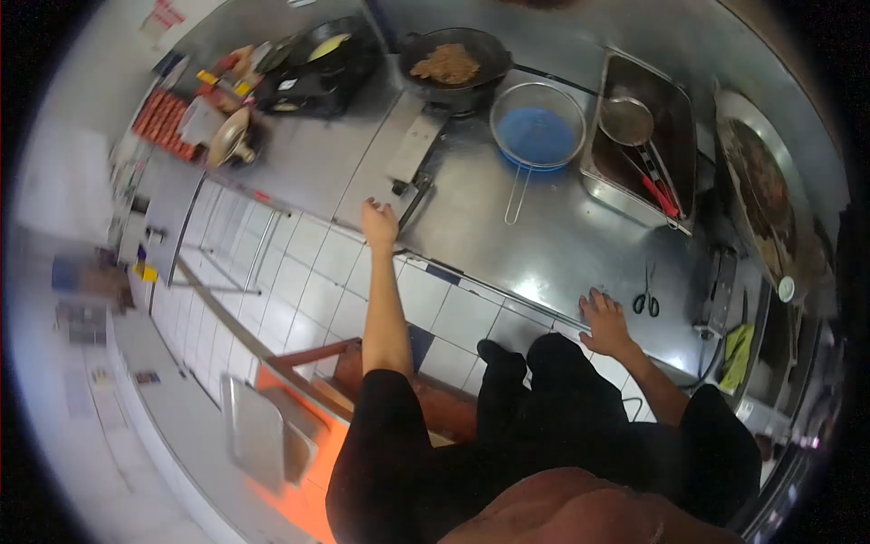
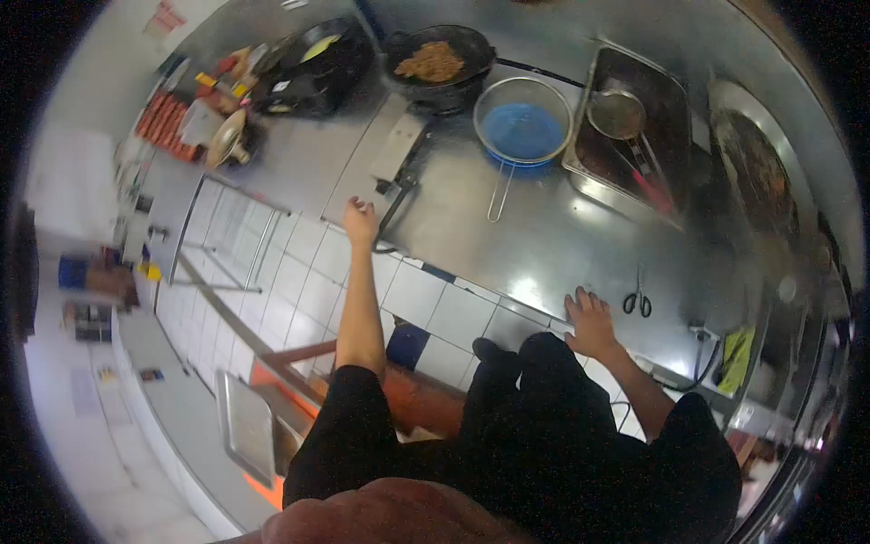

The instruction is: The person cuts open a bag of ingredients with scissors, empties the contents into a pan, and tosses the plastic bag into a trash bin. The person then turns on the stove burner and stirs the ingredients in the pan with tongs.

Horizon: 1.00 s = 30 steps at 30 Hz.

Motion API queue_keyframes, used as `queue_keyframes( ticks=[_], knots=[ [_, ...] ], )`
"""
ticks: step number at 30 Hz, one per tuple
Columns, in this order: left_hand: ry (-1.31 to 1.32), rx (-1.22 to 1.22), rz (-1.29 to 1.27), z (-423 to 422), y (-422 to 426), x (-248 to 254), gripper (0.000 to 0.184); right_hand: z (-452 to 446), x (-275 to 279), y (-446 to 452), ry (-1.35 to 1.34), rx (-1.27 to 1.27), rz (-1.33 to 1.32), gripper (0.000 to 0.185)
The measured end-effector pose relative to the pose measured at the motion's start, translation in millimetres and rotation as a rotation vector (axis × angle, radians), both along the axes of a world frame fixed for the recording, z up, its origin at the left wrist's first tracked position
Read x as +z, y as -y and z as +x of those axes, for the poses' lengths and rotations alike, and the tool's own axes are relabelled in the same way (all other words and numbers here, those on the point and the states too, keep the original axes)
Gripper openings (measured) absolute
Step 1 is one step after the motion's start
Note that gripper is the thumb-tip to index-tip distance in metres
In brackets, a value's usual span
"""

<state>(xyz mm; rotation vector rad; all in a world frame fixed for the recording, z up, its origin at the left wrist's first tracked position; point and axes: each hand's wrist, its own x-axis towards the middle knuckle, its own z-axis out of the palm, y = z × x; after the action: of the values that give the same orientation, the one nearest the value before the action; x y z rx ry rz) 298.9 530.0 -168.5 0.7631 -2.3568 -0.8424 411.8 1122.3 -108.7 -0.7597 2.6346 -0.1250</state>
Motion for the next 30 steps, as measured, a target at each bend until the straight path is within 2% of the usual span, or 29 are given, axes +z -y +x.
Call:
queue_keyframes(
  ticks=[3, 8, 11, 15, 18, 23, 26, 30],
  knots=[
    [0.249, -0.147, -0.053, -39.9, 37.8, -12.1, 0.026, -9.7, 10.5, 15.8, 0.058, -0.063, 0.046, 0.096],
    [-0.081, -0.256, -0.064, -56.9, 30.1, -24.0, 0.023, -10.4, 16.3, 36.6, 0.051, -0.16, 0.05, 0.099],
    [0.045, -0.254, 0.039, -49.0, 25.6, -20.1, 0.021, -22.6, 23.2, 47.0, 0.101, -0.185, 0.104, 0.1],
    [-0.041, -0.366, 0.064, -49.7, 29.0, -7.8, 0.024, -27.8, 16.3, 56.9, 0.187, -0.242, 0.186, 0.11],
    [0.083, -0.47, -0.084, -58.7, 44.2, 5.3, 0.024, -33.7, 18.9, 75.7, 0.233, -0.325, 0.225, 0.112],
    [0.099, -0.309, 1.103, -57.1, 54.7, -16.3, 0.027, -22.8, 3.4, 92.2, 0.199, -0.42, 0.245, 0.114],
    [0.217, -0.264, 1.389, -63.1, 63.6, -1.7, 0.026, -19.4, 1.8, 102.3, 0.223, -0.48, 0.256, 0.114],
    [0.34, -0.192, 1.862, -73.6, 90.7, -41.1, 0.028, -18.7, -1.9, 104.5, 0.201, -0.519, 0.219, 0.113]
  ],
)
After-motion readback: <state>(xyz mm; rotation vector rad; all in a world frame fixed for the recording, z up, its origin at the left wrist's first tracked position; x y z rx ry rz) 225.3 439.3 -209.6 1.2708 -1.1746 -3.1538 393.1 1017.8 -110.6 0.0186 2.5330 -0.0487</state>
